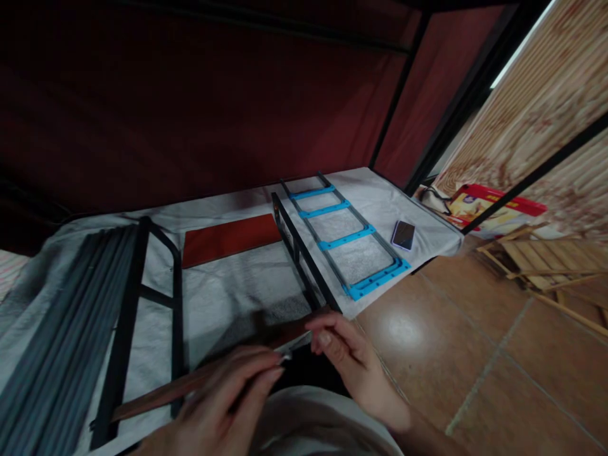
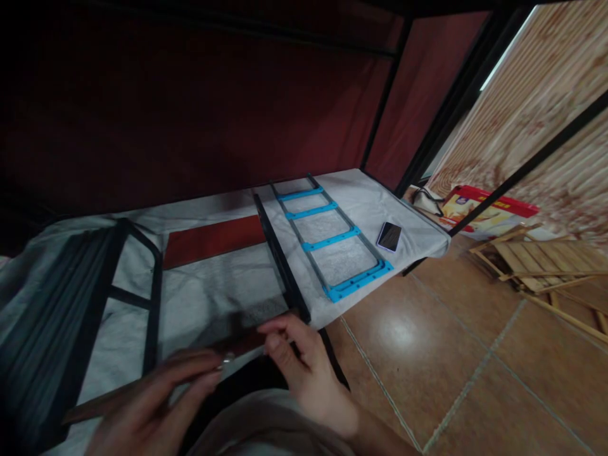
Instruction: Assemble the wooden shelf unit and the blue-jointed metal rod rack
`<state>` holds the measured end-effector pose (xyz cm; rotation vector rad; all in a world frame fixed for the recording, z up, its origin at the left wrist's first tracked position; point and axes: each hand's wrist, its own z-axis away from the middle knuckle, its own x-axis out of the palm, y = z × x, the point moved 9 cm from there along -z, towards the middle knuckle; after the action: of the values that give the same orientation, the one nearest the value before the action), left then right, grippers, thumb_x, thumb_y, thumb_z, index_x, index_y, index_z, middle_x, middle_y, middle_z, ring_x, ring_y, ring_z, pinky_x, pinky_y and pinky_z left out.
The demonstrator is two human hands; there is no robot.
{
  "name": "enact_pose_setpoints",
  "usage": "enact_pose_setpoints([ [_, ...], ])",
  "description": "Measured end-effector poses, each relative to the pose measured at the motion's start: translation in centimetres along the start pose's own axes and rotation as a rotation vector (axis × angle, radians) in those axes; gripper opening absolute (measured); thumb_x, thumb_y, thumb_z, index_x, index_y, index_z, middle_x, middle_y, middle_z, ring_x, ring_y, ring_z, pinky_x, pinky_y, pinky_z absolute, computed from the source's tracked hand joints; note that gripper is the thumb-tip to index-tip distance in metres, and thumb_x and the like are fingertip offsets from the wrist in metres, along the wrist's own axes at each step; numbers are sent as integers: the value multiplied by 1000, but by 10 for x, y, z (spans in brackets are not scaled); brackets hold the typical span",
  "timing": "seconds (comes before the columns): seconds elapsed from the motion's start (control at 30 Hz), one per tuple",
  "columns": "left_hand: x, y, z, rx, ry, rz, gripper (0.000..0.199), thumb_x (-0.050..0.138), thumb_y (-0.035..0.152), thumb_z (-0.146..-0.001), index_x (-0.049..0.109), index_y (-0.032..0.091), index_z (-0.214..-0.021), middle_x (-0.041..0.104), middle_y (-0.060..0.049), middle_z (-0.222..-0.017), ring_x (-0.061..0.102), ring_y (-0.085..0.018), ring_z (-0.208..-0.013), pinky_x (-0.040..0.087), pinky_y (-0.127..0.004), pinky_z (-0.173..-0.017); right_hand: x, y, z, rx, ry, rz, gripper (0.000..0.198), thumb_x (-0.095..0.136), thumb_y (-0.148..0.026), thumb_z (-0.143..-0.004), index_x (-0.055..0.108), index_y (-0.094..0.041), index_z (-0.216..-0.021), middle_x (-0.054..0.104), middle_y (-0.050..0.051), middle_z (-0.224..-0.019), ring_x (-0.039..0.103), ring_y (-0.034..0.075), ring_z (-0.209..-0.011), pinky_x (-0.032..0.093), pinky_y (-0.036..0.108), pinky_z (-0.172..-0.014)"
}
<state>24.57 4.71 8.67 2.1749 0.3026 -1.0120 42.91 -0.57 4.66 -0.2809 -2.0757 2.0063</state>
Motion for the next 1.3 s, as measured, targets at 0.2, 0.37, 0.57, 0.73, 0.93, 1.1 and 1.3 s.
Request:
enact_pose_setpoints([
  [0.2, 53, 55, -38, 77, -153, 305, 16, 49, 21, -97, 62, 29, -101, 72, 6, -91, 70, -8, -82, 56, -14, -73, -8, 25, 20, 25, 71, -180, 16, 63, -39, -91, 67, -24, -94, 65, 0, -83, 60, 13, -76, 49, 25, -70],
  [0.37, 54, 45, -49, 104, -76, 91, 23, 58, 26, -94, 60, 27, -116, 72, 0, -109, 68, -15, -99, 56, -27, -88, -65, 36, 4, 41, 302, -145, 21, 68, -43, -86, 69, -22, -87, 63, -1, -67, 57, 13, -64, 46, 25, -62],
  [0.57, 86, 34, -65, 160, -123, -118, 28, 53, 27, -95, 61, 22, -122, 71, -6, -112, 68, -21, -101, 56, -36, -87, -117, 69, -33, 64, 465, -31, 24, 73, -45, -78, 72, -21, -81, 61, -1, -67, 53, 15, -66, 43, 27, -64],
  [0.73, 107, 35, -65, 192, -178, -168, 26, 49, 25, -97, 61, 19, -119, 73, -5, -108, 71, -19, -94, 57, -32, -81, -102, 83, -42, 103, 366, -48, 24, 71, -46, -78, 74, -22, -80, 64, 0, -71, 55, 15, -68, 44, 28, -67],
  [0.93, 114, 37, -71, 205, -230, -174, 23, 46, 25, -98, 62, 19, -114, 75, -4, -102, 72, -18, -88, 57, -29, -75, -90, 80, -42, 97, 309, -95, 23, 69, -45, -83, 74, -23, -83, 64, 0, -74, 57, 15, -72, 46, 27, -69],
  [1.1, 121, 32, -73, 156, -275, -205, 22, 46, 27, -98, 65, 20, -107, 75, -4, -98, 72, -18, -84, 57, -28, -71, -80, 85, -49, 117, 179, -138, 27, 66, -47, -86, 74, -22, -81, 65, 1, -77, 59, 16, -73, 48, 27, -68],
  [1.3, 127, 28, -75, 101, -327, -219, 26, 44, 23, -97, 66, 21, -109, 75, -5, -97, 71, -18, -84, 56, -29, -74, -80, 84, -54, 78, 141, -80, 26, 65, -46, -88, 75, -22, -83, 64, 1, -77, 59, 16, -74, 47, 27, -68],
])
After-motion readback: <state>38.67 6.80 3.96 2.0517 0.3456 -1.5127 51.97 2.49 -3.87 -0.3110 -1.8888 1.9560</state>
